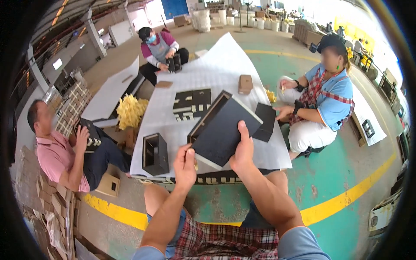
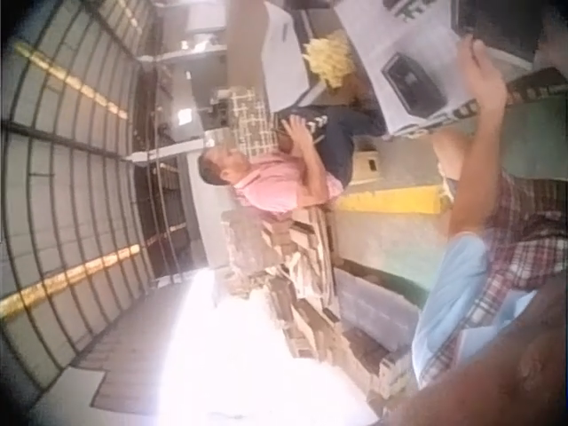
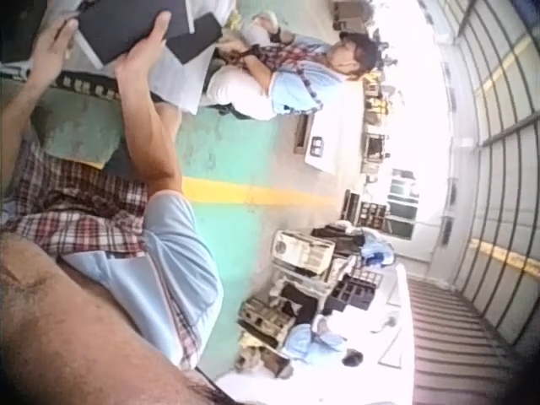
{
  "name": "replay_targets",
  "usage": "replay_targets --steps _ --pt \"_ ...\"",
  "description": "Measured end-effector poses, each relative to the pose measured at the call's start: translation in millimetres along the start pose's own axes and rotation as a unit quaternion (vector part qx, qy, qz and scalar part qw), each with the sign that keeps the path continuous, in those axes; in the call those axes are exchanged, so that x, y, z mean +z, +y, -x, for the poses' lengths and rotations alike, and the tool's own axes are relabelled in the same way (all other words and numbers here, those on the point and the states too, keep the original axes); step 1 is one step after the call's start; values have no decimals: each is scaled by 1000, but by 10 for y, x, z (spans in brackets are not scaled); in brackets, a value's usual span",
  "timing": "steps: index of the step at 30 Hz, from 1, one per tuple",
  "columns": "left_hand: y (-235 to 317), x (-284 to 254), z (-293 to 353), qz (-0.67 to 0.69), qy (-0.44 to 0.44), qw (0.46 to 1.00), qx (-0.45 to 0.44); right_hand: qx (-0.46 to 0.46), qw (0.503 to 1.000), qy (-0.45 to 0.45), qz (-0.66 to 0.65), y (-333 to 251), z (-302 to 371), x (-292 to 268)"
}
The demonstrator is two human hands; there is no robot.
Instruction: Assembling and taping small wooden storage boxes.
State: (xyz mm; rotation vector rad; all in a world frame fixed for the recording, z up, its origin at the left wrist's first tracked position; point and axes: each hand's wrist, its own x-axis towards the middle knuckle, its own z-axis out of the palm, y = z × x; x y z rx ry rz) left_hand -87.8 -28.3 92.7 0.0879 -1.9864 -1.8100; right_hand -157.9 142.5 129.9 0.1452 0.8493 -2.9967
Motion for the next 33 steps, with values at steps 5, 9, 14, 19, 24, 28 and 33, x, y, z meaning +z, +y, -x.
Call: replay_targets --steps 5,9,14,19,24,28,33 --pt "-72 -35 26 1 -25 998 55 20 1000 23 -5 -64 90 79" --pt "34 21 27 76 -28 995 51 35 999 2 -12 -113 53 41" --pt "101 16 12 64 3 998 12 47 999 14 5 -54 86 28" --pt "149 47 46 49 -6 998 27 50 998 31 18 -137 110 50" --pt "112 -70 91 -5 -95 991 90 48 999 10 -21 -150 53 -50" --pt "255 -114 92 20 -132 991 12 35 999 -27 -17 -215 64 -114" --pt "130 -102 56 27 -55 998 -32 7 998 -21 56 -95 4 -119"
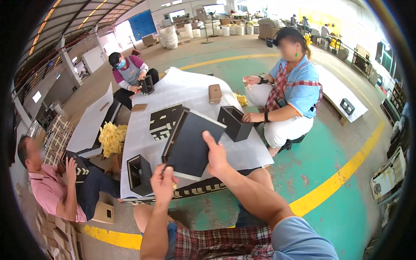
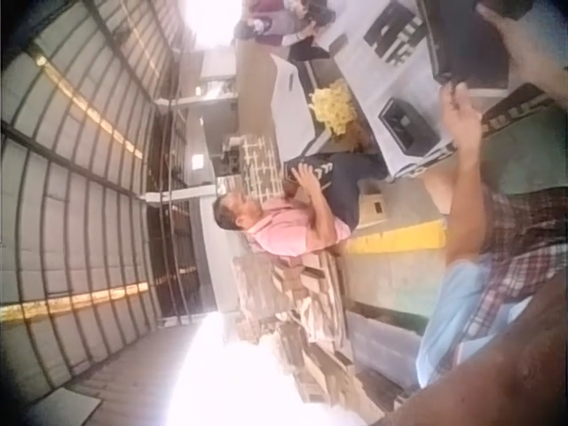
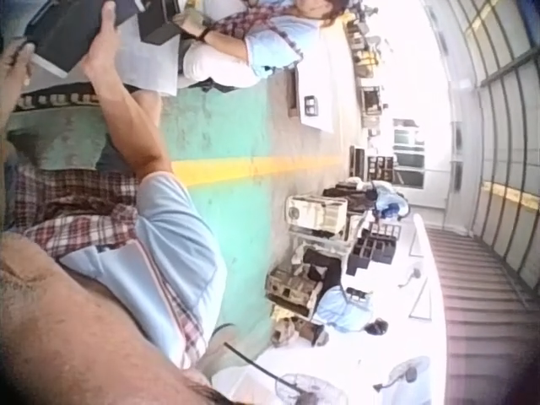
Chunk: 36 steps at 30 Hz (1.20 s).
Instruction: Assembling and taping small wooden storage boxes.
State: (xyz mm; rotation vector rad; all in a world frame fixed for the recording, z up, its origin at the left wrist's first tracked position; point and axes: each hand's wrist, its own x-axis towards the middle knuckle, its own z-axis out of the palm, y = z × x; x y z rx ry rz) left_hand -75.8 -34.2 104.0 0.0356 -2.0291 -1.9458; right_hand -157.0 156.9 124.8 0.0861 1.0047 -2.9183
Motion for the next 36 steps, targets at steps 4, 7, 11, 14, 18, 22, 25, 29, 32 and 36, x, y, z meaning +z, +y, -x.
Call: replay_targets --steps 4,7,11,14,18,22,25,29,32,36 --pt "118 -233 -77 6 37 999 3 91 939 -70 324 -170 -113 -158" --pt "163 -361 -8 -32 34 999 4 180 810 -184 526 -349 10 -178" --pt "195 -361 135 -140 -6 990 5 80 729 -296 612 -355 155 -114" --pt "214 -362 220 -206 -72 976 -20 -453 604 -306 580 -270 305 107" --pt "288 -215 230 -275 -165 947 -33 -328 508 -357 712 -217 210 -24" --pt "219 -213 198 -233 -191 947 -109 -228 493 -362 757 -241 229 -108" --pt "205 -208 167 -190 -247 943 -114 -276 524 -344 729 -222 227 -180" --pt "191 -161 157 -122 -264 951 -107 -259 519 -290 761 -257 247 -227" --pt "138 -128 159 -63 -152 986 -21 -266 555 -252 746 -221 293 -203" --pt "44 -141 54 -107 -119 986 40 -294 554 -257 735 -184 342 -121"
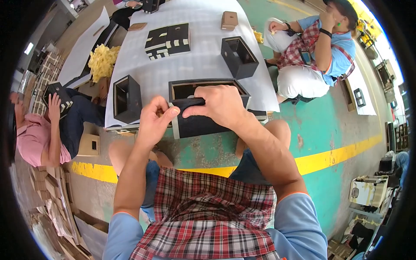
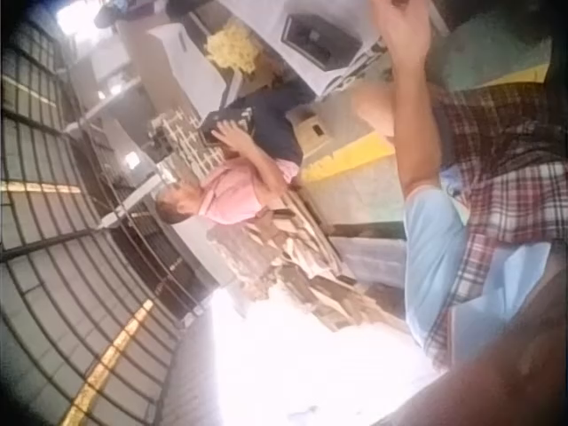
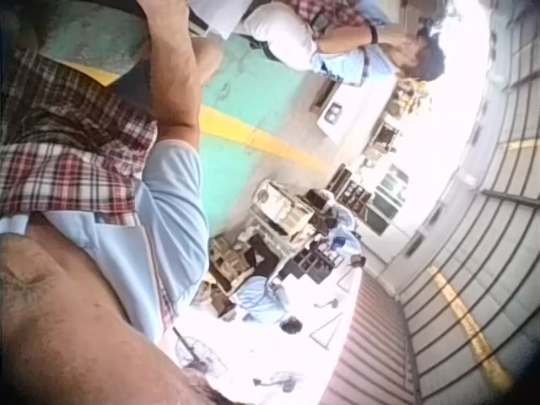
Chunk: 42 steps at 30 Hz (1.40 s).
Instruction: Assembling and taping small wooden storage boxes.
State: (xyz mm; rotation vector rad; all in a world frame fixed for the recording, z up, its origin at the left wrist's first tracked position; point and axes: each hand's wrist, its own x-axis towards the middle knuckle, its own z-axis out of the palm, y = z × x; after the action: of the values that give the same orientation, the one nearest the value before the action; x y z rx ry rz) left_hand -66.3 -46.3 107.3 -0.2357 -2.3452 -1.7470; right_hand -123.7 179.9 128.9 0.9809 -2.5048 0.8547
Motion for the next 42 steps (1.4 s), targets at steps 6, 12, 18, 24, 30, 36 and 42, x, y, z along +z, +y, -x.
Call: replay_targets --steps 6,12,18,24,30,36,42 --pt "14 -88 -31 -124 -60 988 -66 12 999 -25 -35 4 -54 70" --pt "-24 -98 49 -111 -102 988 -5 -68 997 43 11 39 -67 70" --pt "25 -138 84 -145 -126 981 39 -65 997 40 7 95 -49 140" --pt "93 -183 119 -117 -130 985 0 -53 997 27 -55 93 -75 140" --pt "213 -235 172 241 -14 970 26 101 975 43 -196 289 -44 200" --pt "30 -355 117 178 82 979 55 144 964 55 -216 331 -83 108" --pt "50 -124 88 104 14 994 3 12 992 36 -124 104 -155 213"
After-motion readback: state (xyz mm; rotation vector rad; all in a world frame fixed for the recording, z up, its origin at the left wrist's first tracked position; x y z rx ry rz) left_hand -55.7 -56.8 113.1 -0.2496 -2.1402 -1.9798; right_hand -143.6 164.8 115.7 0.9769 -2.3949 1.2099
